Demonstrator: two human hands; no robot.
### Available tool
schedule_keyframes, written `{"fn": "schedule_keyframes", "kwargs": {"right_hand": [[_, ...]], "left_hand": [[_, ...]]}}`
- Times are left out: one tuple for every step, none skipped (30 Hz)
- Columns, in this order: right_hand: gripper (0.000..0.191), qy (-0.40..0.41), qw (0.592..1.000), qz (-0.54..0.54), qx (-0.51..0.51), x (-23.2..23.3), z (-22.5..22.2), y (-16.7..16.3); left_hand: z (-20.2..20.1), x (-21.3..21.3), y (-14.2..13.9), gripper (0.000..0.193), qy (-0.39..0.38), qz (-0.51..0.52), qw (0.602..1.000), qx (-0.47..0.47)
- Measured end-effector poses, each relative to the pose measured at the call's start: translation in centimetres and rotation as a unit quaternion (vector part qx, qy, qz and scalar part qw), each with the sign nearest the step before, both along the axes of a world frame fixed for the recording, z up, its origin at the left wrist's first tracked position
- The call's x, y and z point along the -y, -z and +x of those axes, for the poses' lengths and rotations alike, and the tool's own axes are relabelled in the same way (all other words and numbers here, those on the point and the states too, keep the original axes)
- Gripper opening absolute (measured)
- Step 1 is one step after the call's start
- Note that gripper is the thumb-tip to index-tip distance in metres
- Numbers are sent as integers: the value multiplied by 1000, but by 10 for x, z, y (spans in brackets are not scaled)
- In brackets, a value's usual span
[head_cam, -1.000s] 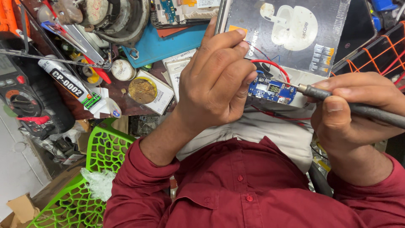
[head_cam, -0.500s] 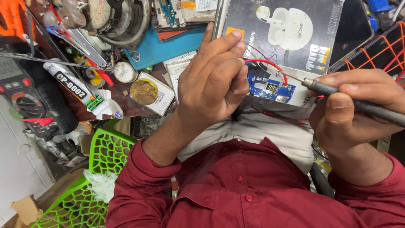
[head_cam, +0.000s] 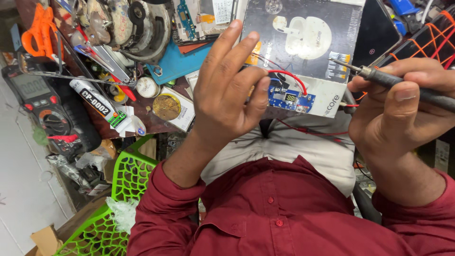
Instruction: The person uses a soldering iron to work on a small electronic component, then handles a smartphone and a circuit board, applying heat to a solder joint. The person also opens a small box containing a battery.
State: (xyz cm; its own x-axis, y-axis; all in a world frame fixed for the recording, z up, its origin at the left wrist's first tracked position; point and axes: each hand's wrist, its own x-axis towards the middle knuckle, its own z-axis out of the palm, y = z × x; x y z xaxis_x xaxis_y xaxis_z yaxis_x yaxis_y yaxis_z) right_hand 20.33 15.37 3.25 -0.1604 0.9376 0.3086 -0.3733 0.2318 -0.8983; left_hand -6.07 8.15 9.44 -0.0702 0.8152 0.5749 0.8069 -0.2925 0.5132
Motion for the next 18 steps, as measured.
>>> {"fn": "schedule_keyframes", "kwargs": {"right_hand": [[30, 0, 1000, 1, -4, -1, 1, 1], [29, -1, 1000, 2, -7, -2, 1, 1], [29, -3, 1000, 3, -11, -3, 2, 2], [28, -6, 1000, 3, -14, -5, 4, 2], [27, -7, 1000, 4, -18, -5, 5, 2], [26, -9, 1000, 5, -22, -6, 7, 3], [26, -9, 1000, 6, -27, -6, 8, 3], [25, -8, 1000, 5, -30, -6, 9, 4], [25, -6, 999, 3, -33, -6, 10, 4], [25, -3, 999, 0, -36, -5, 10, 5], [25, -2, 999, -2, -38, -5, 11, 6], [25, -2, 999, -4, -40, -5, 11, 6], [25, -2, 999, -4, -41, -5, 11, 7], [26, -5, 999, -4, -43, -5, 11, 7], [26, -5, 999, -4, -44, -5, 12, 6], [26, -7, 999, -4, -42, -5, 12, 5], [26, -8, 999, -4, -42, -6, 13, 4], [26, -10, 999, -5, -40, -5, 14, 3]], "left_hand": [[-1, 0, -5, 9, 0, -2, 1000, 9], [-2, -1, -11, 10, -1, -10, 1000, 5], [-5, -2, -18, 12, -2, -17, 1000, 2], [-7, -2, -26, 16, -3, -25, 1000, -1], [-11, -4, -34, 19, 13, -30, 999, -28], [-17, -6, -43, 23, 29, -36, 997, -55], [-22, -9, -50, 27, 45, -41, 995, -80], [-26, -13, -56, 26, 75, -55, 991, -92], [-30, -18, -61, 26, 104, -70, 987, -103], [-33, -22, -65, 26, 133, -84, 981, -115], [-35, -27, -68, 19, 147, -74, 977, -132], [-35, -32, -70, 13, 160, -65, 973, -150], [-35, -37, -70, 7, 169, -64, 969, -168], [-35, -41, -71, 4, 177, -62, 965, -185], [-35, -45, -71, 8, 181, -70, 960, -200], [-35, -48, -70, 13, 186, -78, 956, -215], [-34, -50, -70, 13, 191, -70, 955, -218], [-34, -52, -69, 13, 197, -63, 953, -220]]}}
